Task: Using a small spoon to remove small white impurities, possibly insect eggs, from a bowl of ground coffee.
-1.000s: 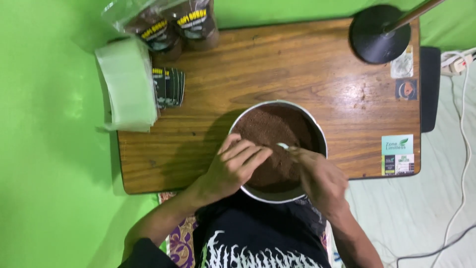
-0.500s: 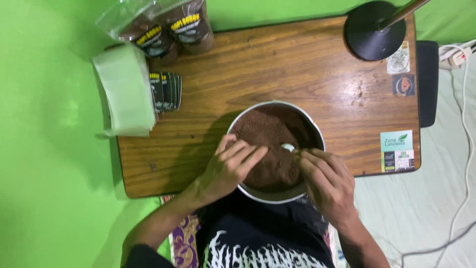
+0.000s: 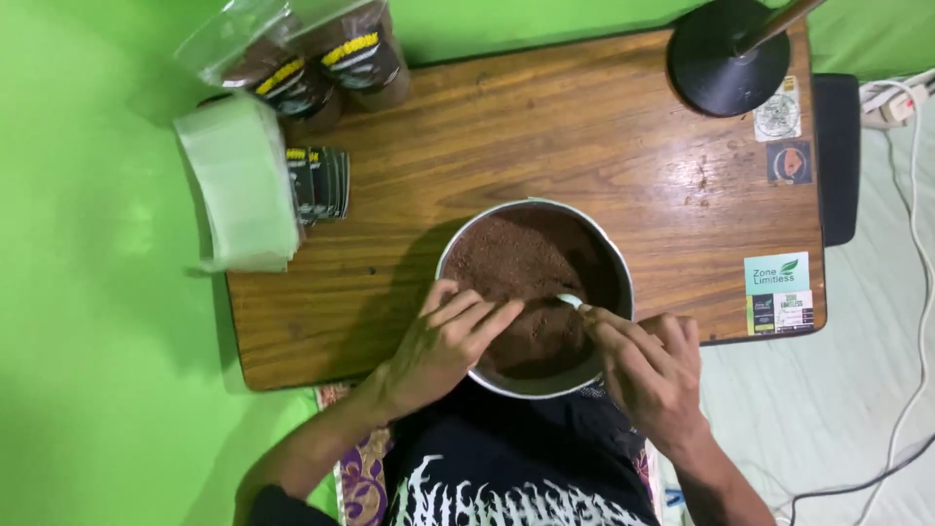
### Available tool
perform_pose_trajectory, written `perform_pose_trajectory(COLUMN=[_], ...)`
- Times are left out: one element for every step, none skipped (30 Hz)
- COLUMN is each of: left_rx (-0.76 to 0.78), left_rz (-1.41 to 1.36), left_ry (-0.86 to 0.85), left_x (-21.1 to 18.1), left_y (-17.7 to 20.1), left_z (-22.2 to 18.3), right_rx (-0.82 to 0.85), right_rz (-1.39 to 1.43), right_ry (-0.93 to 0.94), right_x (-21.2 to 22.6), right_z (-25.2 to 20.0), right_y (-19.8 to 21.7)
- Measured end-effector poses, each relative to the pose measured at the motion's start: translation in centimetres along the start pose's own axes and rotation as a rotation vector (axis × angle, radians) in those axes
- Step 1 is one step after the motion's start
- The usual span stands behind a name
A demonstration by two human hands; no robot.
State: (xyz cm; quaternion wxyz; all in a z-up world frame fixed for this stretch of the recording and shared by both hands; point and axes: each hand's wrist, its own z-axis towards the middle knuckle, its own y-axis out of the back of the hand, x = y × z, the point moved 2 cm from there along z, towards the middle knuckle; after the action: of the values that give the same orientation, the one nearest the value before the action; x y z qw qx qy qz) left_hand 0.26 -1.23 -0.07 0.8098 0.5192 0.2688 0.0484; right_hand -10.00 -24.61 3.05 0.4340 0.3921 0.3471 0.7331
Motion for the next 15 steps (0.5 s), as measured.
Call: perform_pose_trajectory(left_rx=[0.001, -0.059, -0.117, -0.106, -0.13, -0.171, -0.178, -0.133, -0.087, -0.089, -0.158, -0.218, -0.21, -0.157, -0.104], left_rz=[0.002, 0.015, 0.027, 0.012, 0.007, 0.023, 0.03, 0.037, 0.044, 0.047, 0.038, 0.013, -0.001, 0.022, 0.044], left_ry=[0.014, -0.006, -0.028, -0.034, -0.049, -0.054, -0.049, -0.044, -0.04, -0.052, -0.04, -0.017, -0.019, 0.004, 0.026], left_x=[-0.7, -0.8, -0.9, -1.3, -1.8, -1.9, -1.4, -1.2, -1.0, -1.0, -0.9, -1.5, -1.5, -1.2, -0.9], left_y=[0.5, 1.0, 1.4, 2.1, 2.8, 3.5, 2.6, 1.7, 0.9, 1.4, 2.0, 2.5, 2.0, 1.6, 1.2], left_z=[-0.3, -0.1, 0.2, 0.6, 1.1, 1.7, 1.4, 0.9, 0.4, 0.8, 1.1, 0.9, 1.1, 1.4, 1.8], right_rx=[0.006, 0.065, 0.125, 0.132, 0.142, 0.145, 0.143, 0.081, 0.019, 0.01, 0.086, 0.181, 0.189, 0.099, 0.008], right_rz=[0.011, -0.003, -0.017, -0.019, 0.0, 0.021, 0.022, 0.036, 0.051, 0.043, 0.059, 0.082, 0.081, 0.082, 0.085], right_ry=[0.007, 0.026, 0.043, 0.026, 0.026, 0.055, 0.066, 0.06, 0.053, 0.05, 0.073, 0.085, 0.071, 0.057, 0.042], right_x=[0.2, 0.2, 0.1, 0.4, 0.8, 0.6, 0.5, 0.6, 0.7, 0.6, 0.5, 0.8, 1.1, 0.7, 0.3], right_z=[-0.2, -0.2, -0.3, -0.6, -1.0, -0.8, -1.2, -1.9, -2.6, -1.5, -0.4, -0.1, -1.1, -1.3, -1.5], right_y=[-0.2, -0.9, -1.6, -1.5, -1.4, -1.7, -2.0, -2.1, -2.2, -2.5, -2.9, -3.0, -2.8, -2.8, -2.7])
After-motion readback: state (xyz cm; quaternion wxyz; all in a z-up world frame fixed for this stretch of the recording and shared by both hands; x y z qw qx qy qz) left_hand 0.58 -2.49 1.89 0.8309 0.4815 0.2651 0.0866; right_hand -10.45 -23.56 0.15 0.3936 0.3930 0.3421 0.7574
